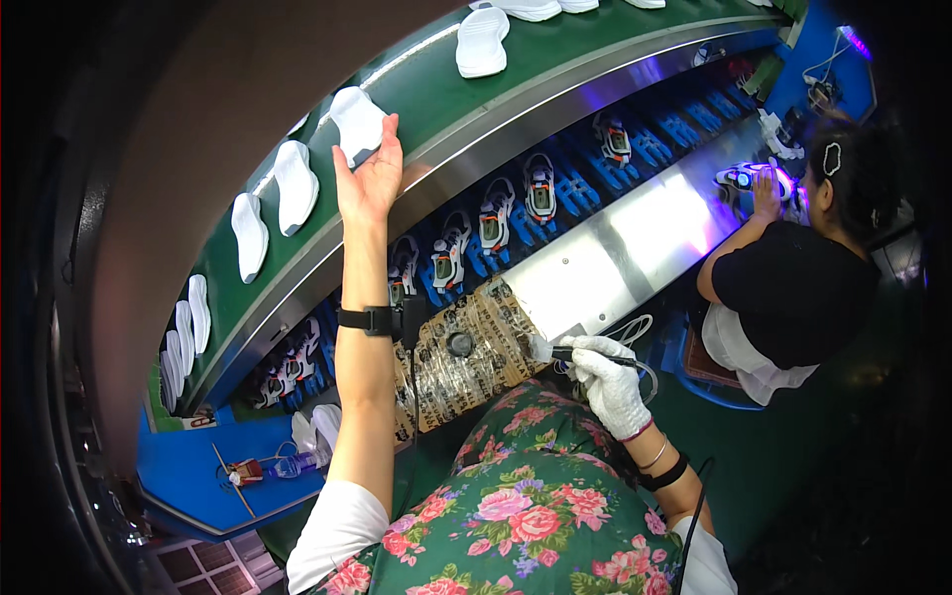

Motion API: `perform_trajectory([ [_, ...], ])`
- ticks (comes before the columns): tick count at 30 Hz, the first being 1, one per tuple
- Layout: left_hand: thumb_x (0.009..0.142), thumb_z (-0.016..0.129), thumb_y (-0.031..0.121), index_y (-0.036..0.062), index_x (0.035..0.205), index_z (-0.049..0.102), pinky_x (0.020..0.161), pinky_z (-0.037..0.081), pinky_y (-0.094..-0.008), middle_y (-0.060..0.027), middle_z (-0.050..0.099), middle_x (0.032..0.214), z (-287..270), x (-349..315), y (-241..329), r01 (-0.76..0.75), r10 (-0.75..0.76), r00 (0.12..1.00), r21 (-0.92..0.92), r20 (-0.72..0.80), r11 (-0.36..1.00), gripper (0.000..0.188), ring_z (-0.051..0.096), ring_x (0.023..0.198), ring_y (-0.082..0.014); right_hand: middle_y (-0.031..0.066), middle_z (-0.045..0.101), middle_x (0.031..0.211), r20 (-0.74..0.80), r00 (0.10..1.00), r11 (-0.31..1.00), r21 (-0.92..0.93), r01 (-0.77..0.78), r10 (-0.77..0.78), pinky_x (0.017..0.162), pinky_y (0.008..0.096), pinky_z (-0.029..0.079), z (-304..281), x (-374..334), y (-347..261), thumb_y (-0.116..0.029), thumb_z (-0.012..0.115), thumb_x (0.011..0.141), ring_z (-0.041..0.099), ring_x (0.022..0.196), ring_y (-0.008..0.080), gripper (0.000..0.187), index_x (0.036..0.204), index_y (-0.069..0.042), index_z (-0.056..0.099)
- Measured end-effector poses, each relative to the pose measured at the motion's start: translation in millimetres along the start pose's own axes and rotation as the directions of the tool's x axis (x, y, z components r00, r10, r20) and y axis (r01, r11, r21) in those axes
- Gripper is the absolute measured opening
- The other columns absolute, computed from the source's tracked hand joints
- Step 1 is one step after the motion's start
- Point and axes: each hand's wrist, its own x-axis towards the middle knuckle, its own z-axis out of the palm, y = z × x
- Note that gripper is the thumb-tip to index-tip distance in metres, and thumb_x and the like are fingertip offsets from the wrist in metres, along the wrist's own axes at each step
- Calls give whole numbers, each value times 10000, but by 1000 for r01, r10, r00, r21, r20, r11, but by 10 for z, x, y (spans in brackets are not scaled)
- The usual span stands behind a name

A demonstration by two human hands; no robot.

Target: Applying adhesive to the bottom of shoe soles using a brush tool at a manufacturing assembly line station.

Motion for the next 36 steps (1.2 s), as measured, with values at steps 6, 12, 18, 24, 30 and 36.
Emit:
perform_trajectory([
  [6,975,589,276,-106,1467,294,998,505,-418,-277,430,1460,88,-228,-500,160,-172,981,134,87,978,690,553,1236,-316,164,733,1029,-1,1000,1000,18,-17,17,608,217,462,-62,89,2,81,630,830,564,648,106,178,971,25,723],
  [12,985,585,216,-40,1371,527,962,499,-369,-204,574,1299,237,462,-1181,-76,75,996,804,39,589,467,592,1127,-273,167,734,1024,7,1000,1000,0,18,-18,585,210,435,-123,147,-43,69,630,829,543,635,93,178,978,41,723],
  [18,952,569,338,102,1262,657,1044,397,-441,-237,553,1281,8,1221,-1118,-143,330,780,664,532,-734,400,475,1202,-385,135,732,983,-7,998,998,-5,59,-59,568,198,415,-98,97,-137,61,651,825,529,625,76,193,1003,46,726],
  [24,829,758,246,23,1098,628,997,455,-469,-235,596,1125,107,977,-1092,-119,257,893,746,369,-656,373,519,1173,-371,116,731,974,-11,998,998,13,65,-65,565,195,419,-196,87,-175,57,668,830,533,623,71,205,1023,34,732],
  [30,969,642,189,48,1162,550,1032,478,-491,-110,553,1222,128,173,-1019,-390,362,911,698,197,600,257,531,1232,-283,103,731,940,-6,998,998,-4,61,-61,555,193,412,-170,93,-178,56,668,835,520,605,70,191,1015,38,729],
  [36,818,656,24,55,1466,375,1096,436,-427,-123,548,1337,222,-1141,-1021,-310,230,950,742,212,594,707,529,1275,-258,81,725,914,15,1000,1000,13,2,-2,559,192,420,-75,120,-246,58,659,847,529,619,68,174,1007,23,716],
])
